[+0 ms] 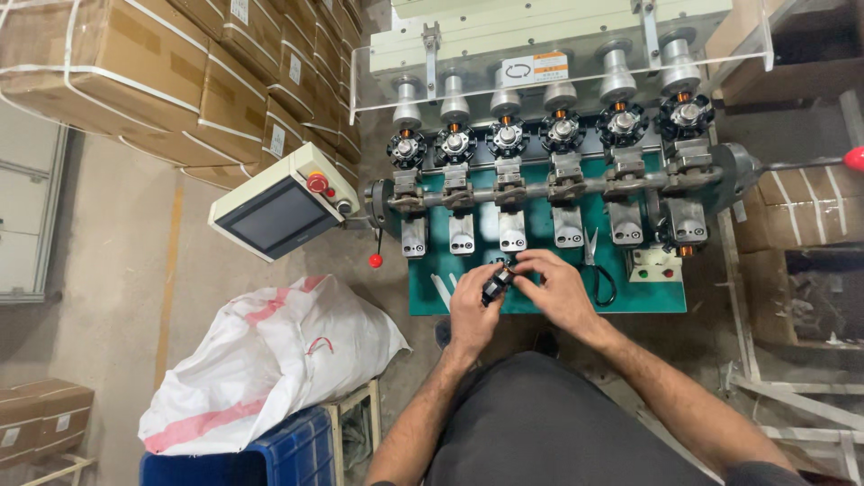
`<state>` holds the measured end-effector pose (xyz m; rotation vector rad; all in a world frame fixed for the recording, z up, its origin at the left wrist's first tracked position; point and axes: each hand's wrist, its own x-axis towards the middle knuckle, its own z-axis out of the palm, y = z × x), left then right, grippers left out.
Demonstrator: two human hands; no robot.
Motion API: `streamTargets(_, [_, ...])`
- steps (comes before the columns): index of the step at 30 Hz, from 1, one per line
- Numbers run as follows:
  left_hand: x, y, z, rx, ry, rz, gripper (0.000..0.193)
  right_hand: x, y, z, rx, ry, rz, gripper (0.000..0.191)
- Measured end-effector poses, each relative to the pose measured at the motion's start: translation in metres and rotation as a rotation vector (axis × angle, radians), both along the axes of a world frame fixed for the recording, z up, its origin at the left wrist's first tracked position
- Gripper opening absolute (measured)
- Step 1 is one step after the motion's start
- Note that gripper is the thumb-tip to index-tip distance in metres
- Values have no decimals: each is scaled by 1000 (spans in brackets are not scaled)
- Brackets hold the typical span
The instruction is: The person works at a multi-head machine, removing black pump components from its stations and trimming material with scissors. They wrap the components in bubble wrap, place them into a cardboard box, then retrieve more components from a blue bin and return to the machine to continue.
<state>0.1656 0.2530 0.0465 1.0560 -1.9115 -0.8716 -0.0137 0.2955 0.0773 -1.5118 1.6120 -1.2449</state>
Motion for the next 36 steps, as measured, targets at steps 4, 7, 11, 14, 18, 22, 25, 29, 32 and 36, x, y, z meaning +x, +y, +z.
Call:
streamTargets(4, [5, -11, -4, 450, 261, 122, 31, 6, 3, -17, 174, -499, 43, 16])
streamTargets(7, [12, -22, -11, 988, 640, 193, 28, -6, 24, -32, 464, -623, 47, 20])
streamTargets(11, [21, -23, -15, 1188, 811, 141, 29, -24, 22, -50, 77, -55, 151, 20])
streamTargets(14, [24, -16, -17, 1314, 783, -187, 30, -16, -12, -57, 346, 90, 345, 22])
streamTargets(18, [27, -11, -17, 1108, 573, -34, 32, -2, -52, -42, 37, 46, 337, 20])
streamTargets(22, [41, -24, -12, 1099, 790, 224, 36, 15, -55, -12, -97, 551, 417, 29])
streamTargets(25, [56, -35, -5, 1429, 869, 239, 45, 42, -59, 2, -264, 555, 318, 29])
streamTargets(29, [61, -38, -1, 1376, 1052, 199, 56, 73, -67, 11, -344, 563, 183, 16])
streamTargets(32, [56, -37, -5, 1054, 828, 259, 33, 83, -58, 14, -341, 377, 265, 18])
streamTargets(36, [56, -45, -13, 857, 813, 231, 26, 90, -48, -1, -359, 213, 220, 7])
